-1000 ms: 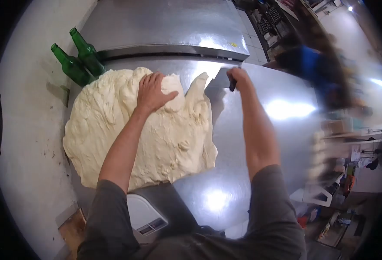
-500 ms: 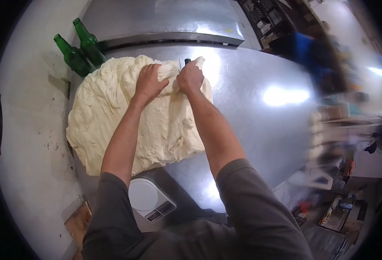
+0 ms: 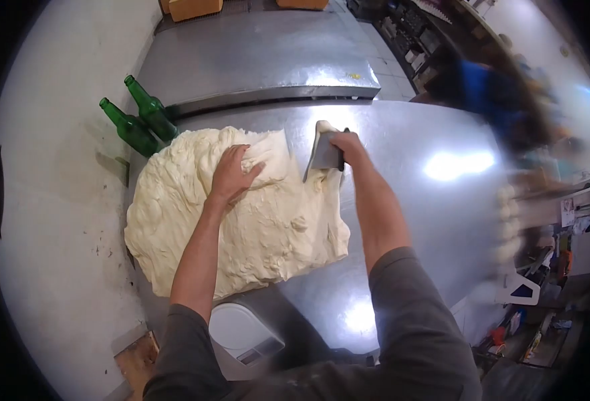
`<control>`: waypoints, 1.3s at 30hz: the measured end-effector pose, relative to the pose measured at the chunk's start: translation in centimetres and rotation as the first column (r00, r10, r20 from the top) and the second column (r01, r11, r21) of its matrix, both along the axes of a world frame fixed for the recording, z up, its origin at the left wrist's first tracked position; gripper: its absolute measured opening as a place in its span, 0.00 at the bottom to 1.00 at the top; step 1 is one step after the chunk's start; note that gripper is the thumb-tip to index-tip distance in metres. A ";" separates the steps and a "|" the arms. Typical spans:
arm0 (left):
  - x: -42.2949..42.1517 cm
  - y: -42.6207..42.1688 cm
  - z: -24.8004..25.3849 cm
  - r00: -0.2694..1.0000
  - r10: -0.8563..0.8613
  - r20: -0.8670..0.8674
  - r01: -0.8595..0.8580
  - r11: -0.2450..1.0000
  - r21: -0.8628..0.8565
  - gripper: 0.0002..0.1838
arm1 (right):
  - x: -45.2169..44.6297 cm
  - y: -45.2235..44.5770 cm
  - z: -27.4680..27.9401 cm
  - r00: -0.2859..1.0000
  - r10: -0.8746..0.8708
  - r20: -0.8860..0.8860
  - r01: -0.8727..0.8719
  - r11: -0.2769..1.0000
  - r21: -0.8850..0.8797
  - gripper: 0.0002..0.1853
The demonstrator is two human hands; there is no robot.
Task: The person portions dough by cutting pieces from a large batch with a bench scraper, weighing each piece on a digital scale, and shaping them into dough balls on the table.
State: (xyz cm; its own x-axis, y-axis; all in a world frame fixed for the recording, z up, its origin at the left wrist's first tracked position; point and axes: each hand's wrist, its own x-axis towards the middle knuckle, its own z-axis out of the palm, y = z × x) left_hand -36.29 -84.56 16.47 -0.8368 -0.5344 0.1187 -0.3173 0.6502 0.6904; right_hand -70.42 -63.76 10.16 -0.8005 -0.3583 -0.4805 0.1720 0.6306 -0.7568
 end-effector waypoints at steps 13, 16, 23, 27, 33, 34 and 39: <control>-1.1 0.7 -1.4 0.999 0.049 0.013 -0.048 0.996 -0.080 0.49 | 19.8 -2.7 9.9 0.747 0.498 -0.440 -0.220 0.810 0.544 0.29; 0.0 0.9 -2.0 0.995 0.053 -0.082 -0.057 0.998 -0.038 0.43 | 22.3 -4.1 7.6 0.799 0.347 -0.490 -0.089 0.876 0.475 0.22; 1.5 0.4 -2.2 0.995 -0.008 -0.102 0.001 0.998 -0.069 0.38 | 22.9 -4.4 7.4 0.804 0.307 -0.509 -0.047 0.887 0.460 0.16; 3.1 0.8 -1.4 0.993 0.004 -0.115 -0.004 1.000 0.001 0.36 | 18.0 -2.4 6.6 0.842 0.264 -0.471 -0.011 0.880 0.474 0.28; 3.5 0.4 -0.9 0.986 0.018 -0.167 0.001 0.994 0.112 0.34 | 7.7 7.2 3.2 0.987 -0.060 0.151 0.089 0.977 -0.195 0.20; 3.4 0.4 -0.9 0.984 0.019 -0.175 0.002 0.993 0.120 0.34 | 7.7 8.2 5.0 0.951 -0.128 0.281 0.175 0.973 -0.149 0.17; 1.2 -0.2 -3.0 0.979 0.055 -0.195 -0.045 0.997 0.057 0.35 | 11.1 10.0 11.8 0.995 -0.039 0.089 0.041 0.999 -0.023 0.19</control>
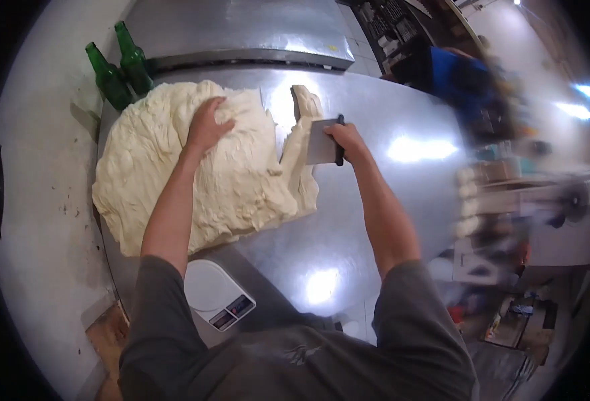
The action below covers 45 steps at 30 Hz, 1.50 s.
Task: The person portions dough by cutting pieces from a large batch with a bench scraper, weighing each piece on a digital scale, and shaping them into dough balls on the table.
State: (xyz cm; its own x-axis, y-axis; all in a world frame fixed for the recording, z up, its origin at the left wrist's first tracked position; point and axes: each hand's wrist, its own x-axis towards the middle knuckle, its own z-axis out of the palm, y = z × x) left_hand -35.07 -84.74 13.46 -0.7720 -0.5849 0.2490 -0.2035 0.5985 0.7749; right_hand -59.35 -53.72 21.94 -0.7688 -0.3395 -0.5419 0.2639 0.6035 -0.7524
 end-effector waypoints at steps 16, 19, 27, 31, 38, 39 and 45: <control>1.4 -1.7 -2.4 0.988 -0.140 0.066 0.143 0.988 -0.049 0.36 | 19.4 -7.5 -4.6 0.779 0.331 -0.533 -0.034 0.871 0.490 0.21; 1.3 -2.3 -2.6 0.981 -0.184 0.061 0.185 0.983 -0.013 0.36 | 15.7 -6.8 -4.3 0.766 0.362 -0.532 -0.042 0.853 0.520 0.22; 2.4 -3.0 -1.5 0.982 -0.179 0.060 0.172 0.980 0.103 0.36 | 5.0 -1.0 -6.1 0.938 0.215 -0.271 -0.117 0.934 0.337 0.27; 1.6 -2.9 -1.9 0.991 -0.137 -0.003 0.136 0.978 0.157 0.36 | 4.5 2.3 1.1 0.984 0.104 0.143 -0.129 0.975 0.181 0.26; 0.4 -2.6 -3.1 0.990 -0.122 -0.075 0.131 0.984 0.123 0.36 | 20.0 1.1 -1.0 0.802 0.408 -0.436 -0.112 0.820 0.562 0.22; 0.4 -2.8 -3.6 0.985 -0.136 -0.109 0.151 0.977 0.149 0.36 | 22.2 0.7 -1.4 0.798 0.414 -0.438 -0.104 0.811 0.576 0.21; 1.1 -2.0 -3.6 0.987 -0.130 -0.093 0.138 0.986 0.094 0.36 | 25.0 -0.6 -4.9 0.737 0.449 -0.505 -0.090 0.806 0.585 0.17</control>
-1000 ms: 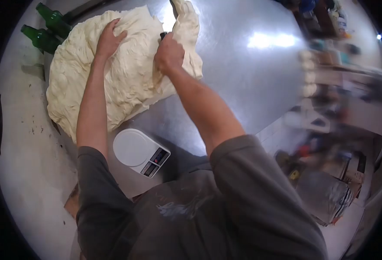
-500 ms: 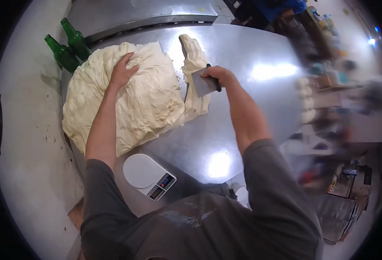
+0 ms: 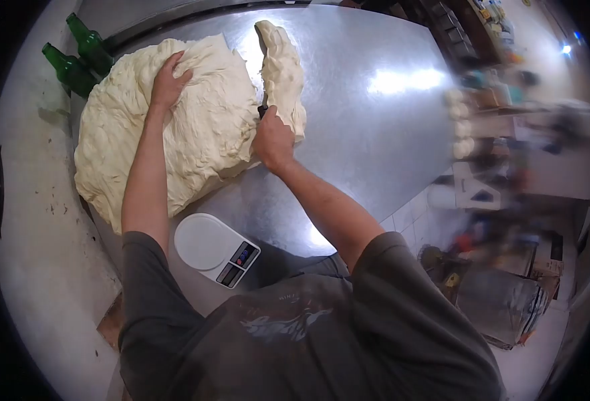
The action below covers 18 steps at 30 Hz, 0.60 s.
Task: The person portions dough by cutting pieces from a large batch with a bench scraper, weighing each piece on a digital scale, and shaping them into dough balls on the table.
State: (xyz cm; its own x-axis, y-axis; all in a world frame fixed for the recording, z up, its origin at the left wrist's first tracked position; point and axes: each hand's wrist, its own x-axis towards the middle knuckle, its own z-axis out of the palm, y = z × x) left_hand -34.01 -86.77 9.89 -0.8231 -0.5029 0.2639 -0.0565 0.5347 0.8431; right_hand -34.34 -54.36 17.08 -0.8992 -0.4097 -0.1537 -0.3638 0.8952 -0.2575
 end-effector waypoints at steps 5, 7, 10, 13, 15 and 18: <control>0.5 -1.0 0.9 0.998 -0.055 0.031 0.053 0.997 0.056 0.38 | -3.5 0.3 -0.8 0.989 0.148 -0.015 -0.148 0.989 -0.014 0.18; 0.7 -1.4 0.3 0.996 -0.083 0.030 0.079 0.990 0.113 0.38 | -6.2 1.8 2.4 0.994 0.088 0.065 -0.087 0.996 -0.014 0.20; 0.6 -1.0 0.2 0.999 -0.029 -0.014 0.030 0.997 0.073 0.35 | -10.2 2.2 1.8 0.995 -0.013 0.100 0.008 0.999 0.053 0.24; 0.5 -0.9 0.7 1.000 -0.019 0.005 0.018 0.994 0.105 0.35 | -11.6 1.5 4.4 0.977 0.073 0.201 -0.104 0.984 0.146 0.26; 0.5 -0.2 1.2 1.000 0.007 0.006 -0.008 0.994 0.105 0.34 | -11.8 0.3 6.6 0.976 0.119 0.180 -0.142 0.982 0.122 0.26; 0.2 0.1 1.5 0.999 0.030 0.013 -0.031 0.995 0.094 0.34 | -10.8 -2.2 5.8 0.994 0.102 0.044 -0.099 0.993 -0.057 0.25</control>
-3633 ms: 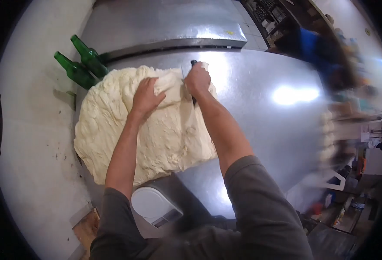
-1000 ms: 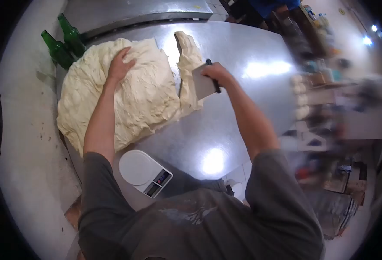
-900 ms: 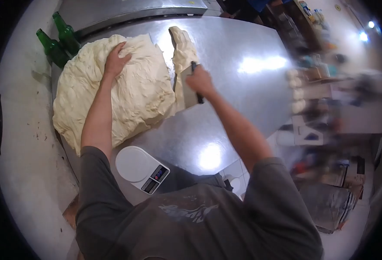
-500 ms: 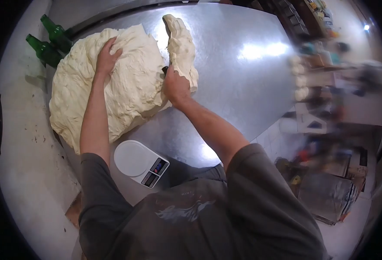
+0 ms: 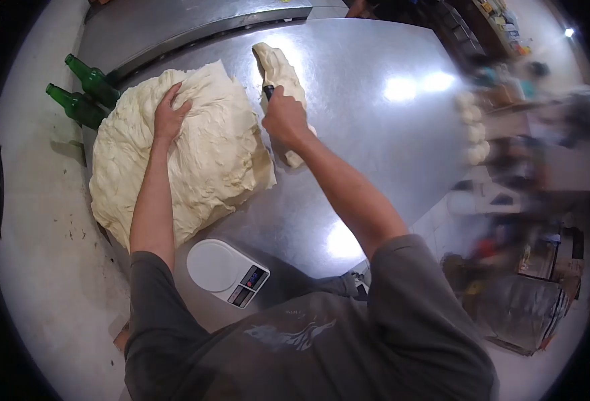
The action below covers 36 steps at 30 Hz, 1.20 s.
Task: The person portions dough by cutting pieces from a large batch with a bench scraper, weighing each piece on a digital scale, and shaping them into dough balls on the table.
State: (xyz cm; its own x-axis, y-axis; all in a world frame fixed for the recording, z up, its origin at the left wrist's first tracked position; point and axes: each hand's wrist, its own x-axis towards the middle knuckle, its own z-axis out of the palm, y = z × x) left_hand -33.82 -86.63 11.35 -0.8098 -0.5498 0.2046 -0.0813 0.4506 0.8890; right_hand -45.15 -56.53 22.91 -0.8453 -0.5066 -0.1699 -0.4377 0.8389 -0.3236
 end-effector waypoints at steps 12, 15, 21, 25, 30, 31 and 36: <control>-3.6 -2.6 -1.0 0.957 -0.051 0.285 0.115 0.970 -0.214 0.53 | 10.3 6.9 -6.3 0.988 0.124 -0.091 -0.131 0.988 -0.083 0.15; -8.7 -2.3 2.9 0.499 0.160 0.851 0.229 0.924 -0.308 0.53 | 14.8 12.5 -4.1 0.987 0.158 0.033 -0.157 0.987 -0.014 0.17; -19.7 18.2 11.7 0.957 0.157 0.245 -0.069 0.940 -0.335 0.55 | 16.0 21.4 -3.1 0.882 0.134 0.451 -0.110 0.991 -0.079 0.20; -26.9 21.6 1.5 0.797 0.464 0.387 -0.232 0.826 -0.513 0.57 | 10.4 27.6 -3.7 0.728 0.209 0.652 -0.128 0.977 -0.170 0.26; -26.5 21.8 2.3 0.821 0.417 0.389 -0.342 0.906 -0.249 0.44 | -6.7 32.2 -4.5 0.729 -0.042 0.683 0.324 0.900 -0.290 0.29; -25.1 22.9 2.6 0.848 0.395 0.352 -0.339 0.916 -0.213 0.41 | -12.0 31.8 -6.1 0.790 -0.093 0.607 0.295 0.924 -0.242 0.29; -14.2 32.6 4.2 0.951 0.296 -0.088 -0.309 0.903 -0.298 0.28 | -32.7 13.8 -8.1 0.974 0.211 0.084 -0.181 0.946 -0.271 0.24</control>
State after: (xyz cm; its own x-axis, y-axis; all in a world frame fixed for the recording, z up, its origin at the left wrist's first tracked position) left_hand -48.03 -53.99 15.53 -0.6022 -0.6730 0.4295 -0.2241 0.6588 0.7181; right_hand -77.84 -42.75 14.86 -0.7083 -0.6992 -0.0973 -0.5338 0.6207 -0.5743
